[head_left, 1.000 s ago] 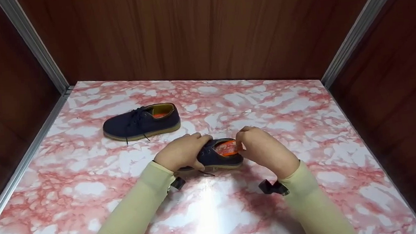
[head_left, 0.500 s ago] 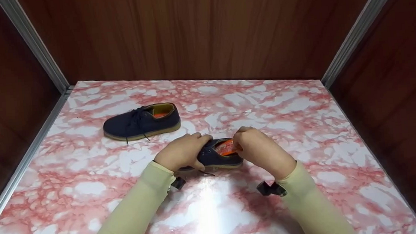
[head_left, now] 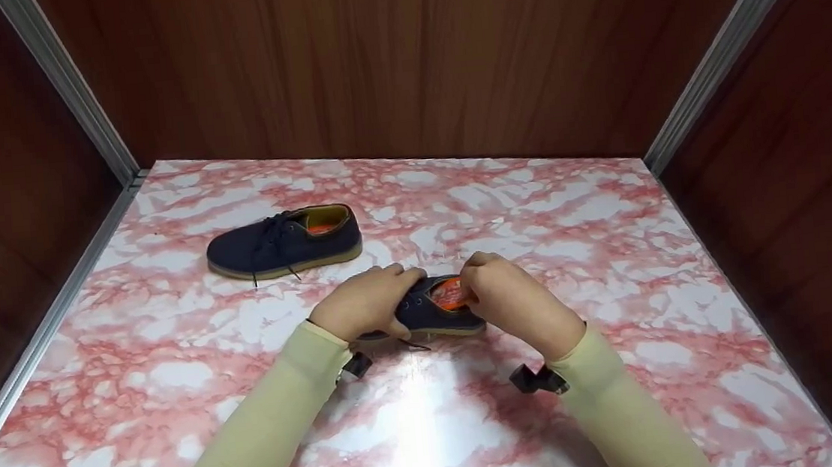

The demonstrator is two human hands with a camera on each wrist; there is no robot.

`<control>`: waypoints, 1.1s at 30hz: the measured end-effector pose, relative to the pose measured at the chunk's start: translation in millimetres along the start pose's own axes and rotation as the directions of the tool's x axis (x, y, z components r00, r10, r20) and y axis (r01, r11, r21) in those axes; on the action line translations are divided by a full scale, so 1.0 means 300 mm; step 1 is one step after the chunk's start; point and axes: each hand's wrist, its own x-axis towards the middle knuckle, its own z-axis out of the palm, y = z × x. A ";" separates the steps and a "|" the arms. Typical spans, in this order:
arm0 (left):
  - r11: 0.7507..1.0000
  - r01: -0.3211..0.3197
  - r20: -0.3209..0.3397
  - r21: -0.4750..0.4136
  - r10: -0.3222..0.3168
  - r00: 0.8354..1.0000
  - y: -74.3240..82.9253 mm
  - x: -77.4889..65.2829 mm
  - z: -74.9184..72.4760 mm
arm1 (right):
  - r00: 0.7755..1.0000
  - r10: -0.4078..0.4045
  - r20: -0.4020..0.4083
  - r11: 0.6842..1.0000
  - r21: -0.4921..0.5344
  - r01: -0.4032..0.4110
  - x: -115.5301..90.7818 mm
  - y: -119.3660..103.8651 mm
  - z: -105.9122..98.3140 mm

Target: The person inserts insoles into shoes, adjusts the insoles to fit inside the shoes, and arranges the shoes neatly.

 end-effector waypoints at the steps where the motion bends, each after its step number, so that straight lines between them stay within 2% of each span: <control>1: 1.000 0.001 -0.001 -0.001 -0.001 1.000 0.001 0.000 0.000 | 1.000 0.001 0.002 1.000 -0.003 -0.001 0.001 -0.001 0.001; 25: 1.000 -0.018 -0.023 -0.001 0.018 1.000 -0.006 -0.003 0.007 | 0.999 -0.031 0.007 0.997 -0.072 0.031 0.007 -0.007 0.032; 30: 1.000 -0.014 -0.021 -0.007 0.014 1.000 -0.006 -0.003 0.006 | 0.993 -0.116 0.006 0.992 -0.056 0.116 0.007 -0.009 0.050; 33: 1.000 -0.013 -0.020 -0.008 0.013 1.000 -0.005 -0.001 0.005 | 0.984 -0.173 0.044 0.983 -0.057 0.176 0.011 -0.014 0.069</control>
